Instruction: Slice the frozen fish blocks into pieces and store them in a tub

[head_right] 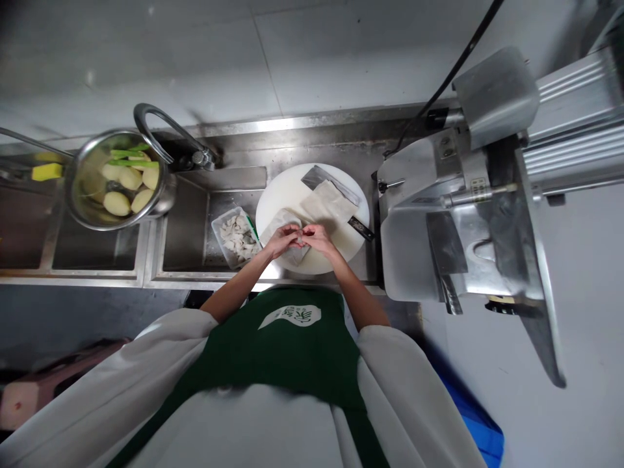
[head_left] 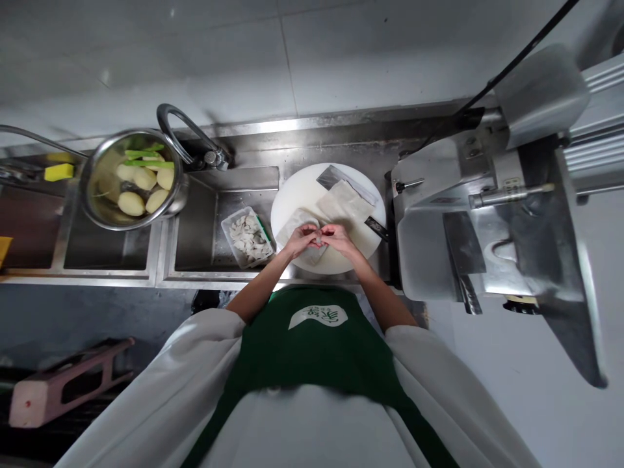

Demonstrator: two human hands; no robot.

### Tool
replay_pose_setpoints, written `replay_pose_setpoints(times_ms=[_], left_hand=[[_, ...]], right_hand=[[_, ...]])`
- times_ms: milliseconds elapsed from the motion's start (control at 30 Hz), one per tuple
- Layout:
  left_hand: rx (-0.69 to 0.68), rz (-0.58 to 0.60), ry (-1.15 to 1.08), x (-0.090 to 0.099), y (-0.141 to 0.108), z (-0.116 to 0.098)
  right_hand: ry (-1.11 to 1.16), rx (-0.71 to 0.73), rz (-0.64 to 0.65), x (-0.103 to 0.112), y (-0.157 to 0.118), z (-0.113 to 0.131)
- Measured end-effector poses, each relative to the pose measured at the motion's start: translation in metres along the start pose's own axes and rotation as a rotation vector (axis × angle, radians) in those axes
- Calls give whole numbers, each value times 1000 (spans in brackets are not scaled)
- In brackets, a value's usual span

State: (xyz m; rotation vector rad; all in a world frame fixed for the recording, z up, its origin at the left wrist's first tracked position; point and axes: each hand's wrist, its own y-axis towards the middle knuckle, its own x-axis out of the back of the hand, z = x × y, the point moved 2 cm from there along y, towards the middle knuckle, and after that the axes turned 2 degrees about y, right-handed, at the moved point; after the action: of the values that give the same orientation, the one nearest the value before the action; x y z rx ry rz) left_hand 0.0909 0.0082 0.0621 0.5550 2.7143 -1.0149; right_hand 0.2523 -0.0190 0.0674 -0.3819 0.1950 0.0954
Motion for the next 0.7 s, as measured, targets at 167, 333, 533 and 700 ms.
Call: replay_pose_setpoints(times_ms=[167, 333, 533, 700], left_hand=[[-64, 45, -49, 2, -3, 2], [-81, 51, -41, 4, -4, 3], [-48, -54, 23, -2, -3, -3], [79, -160, 79, 13, -8, -17]], right_hand=[[41, 2, 16, 0, 1, -4], [54, -1, -5, 4, 2, -9], [78, -22, -65, 9, 6, -11], [65, -35, -290, 26, 8, -22]])
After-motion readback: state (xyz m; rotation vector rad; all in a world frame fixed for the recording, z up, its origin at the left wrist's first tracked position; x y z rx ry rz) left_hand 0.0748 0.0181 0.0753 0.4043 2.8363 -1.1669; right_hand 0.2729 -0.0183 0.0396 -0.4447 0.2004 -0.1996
